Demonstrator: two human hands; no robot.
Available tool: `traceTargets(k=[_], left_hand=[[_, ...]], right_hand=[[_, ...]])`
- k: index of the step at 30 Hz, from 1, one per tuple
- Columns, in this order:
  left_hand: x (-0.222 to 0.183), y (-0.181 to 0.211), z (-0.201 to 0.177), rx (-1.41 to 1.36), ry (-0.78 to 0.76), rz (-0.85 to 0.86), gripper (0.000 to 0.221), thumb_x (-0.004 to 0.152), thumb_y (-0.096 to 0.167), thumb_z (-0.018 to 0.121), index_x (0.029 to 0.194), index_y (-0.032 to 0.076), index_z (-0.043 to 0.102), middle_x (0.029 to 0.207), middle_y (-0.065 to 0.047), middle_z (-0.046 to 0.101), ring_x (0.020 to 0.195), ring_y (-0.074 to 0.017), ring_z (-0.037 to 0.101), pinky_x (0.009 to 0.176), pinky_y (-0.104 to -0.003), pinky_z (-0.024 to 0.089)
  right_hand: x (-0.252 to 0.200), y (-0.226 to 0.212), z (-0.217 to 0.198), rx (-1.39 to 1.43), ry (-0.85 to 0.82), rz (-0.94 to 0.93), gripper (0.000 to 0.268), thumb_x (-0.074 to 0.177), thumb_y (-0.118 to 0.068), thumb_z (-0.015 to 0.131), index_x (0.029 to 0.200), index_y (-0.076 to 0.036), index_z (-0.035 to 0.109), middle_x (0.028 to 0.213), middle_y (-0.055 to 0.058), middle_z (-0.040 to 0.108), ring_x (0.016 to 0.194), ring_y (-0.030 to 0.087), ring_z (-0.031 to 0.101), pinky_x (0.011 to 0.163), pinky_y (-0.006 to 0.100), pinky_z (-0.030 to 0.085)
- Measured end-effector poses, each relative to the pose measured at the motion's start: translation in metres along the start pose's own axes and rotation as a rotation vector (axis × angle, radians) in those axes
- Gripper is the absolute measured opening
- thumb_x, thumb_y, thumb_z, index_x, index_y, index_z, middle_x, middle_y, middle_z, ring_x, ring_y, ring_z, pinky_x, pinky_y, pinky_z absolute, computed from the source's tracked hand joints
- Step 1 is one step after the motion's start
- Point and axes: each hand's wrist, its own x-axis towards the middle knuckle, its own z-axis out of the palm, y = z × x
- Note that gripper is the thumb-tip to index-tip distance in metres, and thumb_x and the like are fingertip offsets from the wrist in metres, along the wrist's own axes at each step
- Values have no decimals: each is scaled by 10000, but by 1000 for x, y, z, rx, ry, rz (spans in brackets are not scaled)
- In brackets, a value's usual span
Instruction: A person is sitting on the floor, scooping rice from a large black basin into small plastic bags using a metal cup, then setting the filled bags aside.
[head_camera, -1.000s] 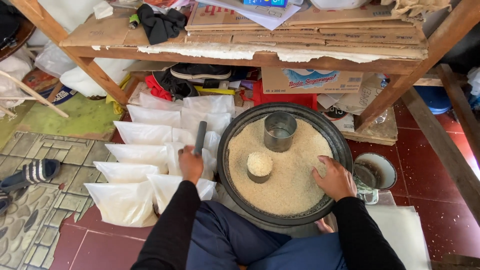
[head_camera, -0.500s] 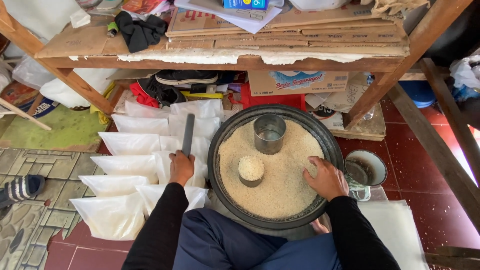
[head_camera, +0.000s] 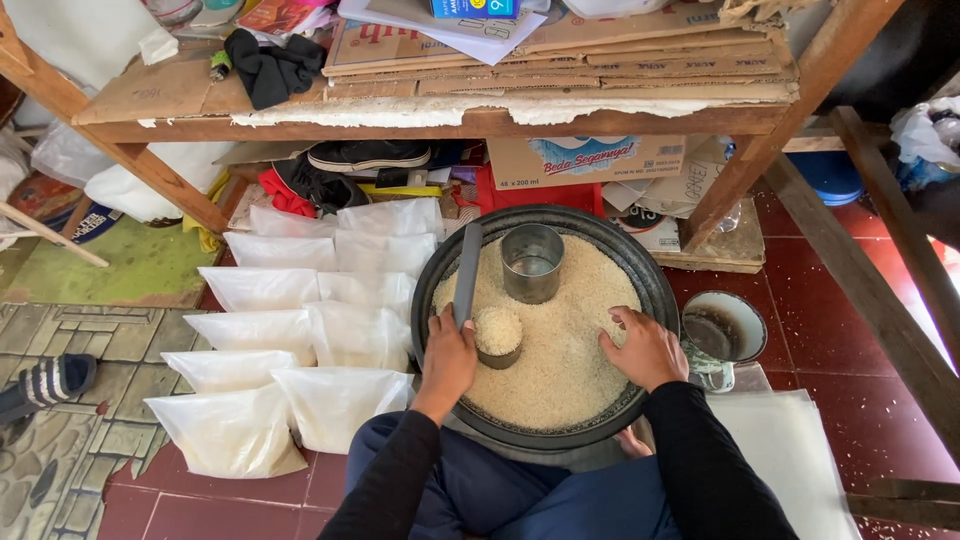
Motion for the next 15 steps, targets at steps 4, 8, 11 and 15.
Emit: traceTargets(k=[4,8,11,15], left_hand=[[-2,6,9,-3,-59,12,535,1106,230,263,1553,-63,251,1397,-345,403,1174,-522,596,881,-578,570],[-1,-4,23,101,-32,28,541,1109,212,299,1577,-53,243,1315,-294,428,1062,-449,623,770,-510,584],[-5,10,21,158,39,-32,548,1101,236,356,1569,-42,296,1313,-279,437,1023,-341,634,744,-433,603],[9,-30,42,267,97,146,554,1085,288,397,1516,-59,382,1216,-212,431,930,-371,645,598,-385,598]], right_hand=[[0,0,-1,19,9,13,405,928,-445,610,1249,-198,628,1143,55,772,1100,236,747,886,448,621],[0,3,4,21,16,15,389,917,-462,620,1221,-221,635,1113,34,780,1079,223,751,873,443,623],[-1,-2,-1,25,3,8,379,920,-449,615,1210,-207,644,1098,40,783,1072,234,753,865,449,622],[-2,-4,-5,33,-2,7,360,927,-427,611,1199,-196,660,1083,40,786,1066,234,754,858,447,621]])
